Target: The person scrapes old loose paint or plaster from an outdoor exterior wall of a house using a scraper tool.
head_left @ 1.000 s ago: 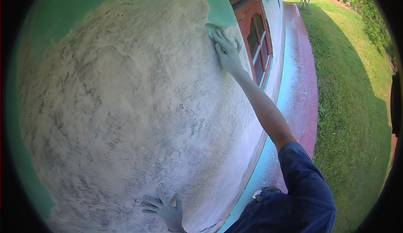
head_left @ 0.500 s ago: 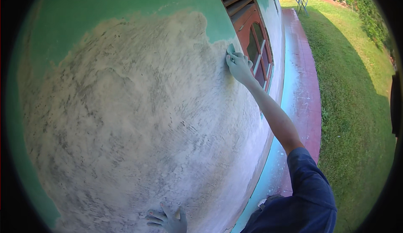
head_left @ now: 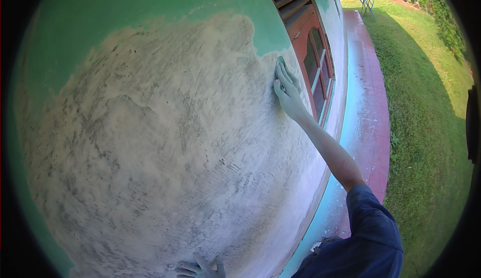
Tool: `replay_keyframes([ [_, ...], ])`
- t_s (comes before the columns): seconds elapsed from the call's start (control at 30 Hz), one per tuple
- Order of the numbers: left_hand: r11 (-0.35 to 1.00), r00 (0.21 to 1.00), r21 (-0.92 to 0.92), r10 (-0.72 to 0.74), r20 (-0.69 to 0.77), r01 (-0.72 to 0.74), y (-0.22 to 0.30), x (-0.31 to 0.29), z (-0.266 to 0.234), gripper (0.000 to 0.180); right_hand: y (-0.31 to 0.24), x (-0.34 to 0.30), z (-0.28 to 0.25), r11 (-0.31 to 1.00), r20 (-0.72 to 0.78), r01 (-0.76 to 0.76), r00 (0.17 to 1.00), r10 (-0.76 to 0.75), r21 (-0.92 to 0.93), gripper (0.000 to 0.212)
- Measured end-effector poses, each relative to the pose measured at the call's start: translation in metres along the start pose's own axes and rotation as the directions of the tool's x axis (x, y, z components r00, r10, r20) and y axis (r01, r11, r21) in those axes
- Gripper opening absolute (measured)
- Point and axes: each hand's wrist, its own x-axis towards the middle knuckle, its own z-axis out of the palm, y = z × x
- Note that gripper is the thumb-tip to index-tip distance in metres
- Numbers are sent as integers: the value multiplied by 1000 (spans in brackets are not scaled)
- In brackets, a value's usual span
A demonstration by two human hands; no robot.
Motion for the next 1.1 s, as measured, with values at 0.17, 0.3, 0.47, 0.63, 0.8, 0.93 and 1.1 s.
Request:
replay_keyframes([
  [0.17,1000,1000,-24,-12,23,13,1,-1,0,90,18,-8,-4,998,-58,64,996,-62,28,54],
  [0.3,1000,999,10,23,-34,-23,1,-1,3,90,19,-1,-11,996,-41,25,999,-21,82,49],
  [0.47,1000,999,11,10,-46,-9,2,-1,3,90,14,10,-9,997,-57,-73,996,74,14,43],
  [0.63,1000,1000,-13,-18,-8,18,1,0,8,89,40,12,-10,996,-28,41,999,-39,80,44],
  [0.8,999,999,-8,-34,21,34,-1,-3,9,89,10,-16,-4,967,86,250,964,-252,39,50],
  [0.93,1000,998,-3,-28,56,28,-1,-5,7,91,-40,41,-9,929,133,366,925,-357,-54,53],
  [1.1,998,1000,65,16,4,-17,-6,-6,13,95,-77,104,-6,905,-28,425,905,-425,-13,52],
])
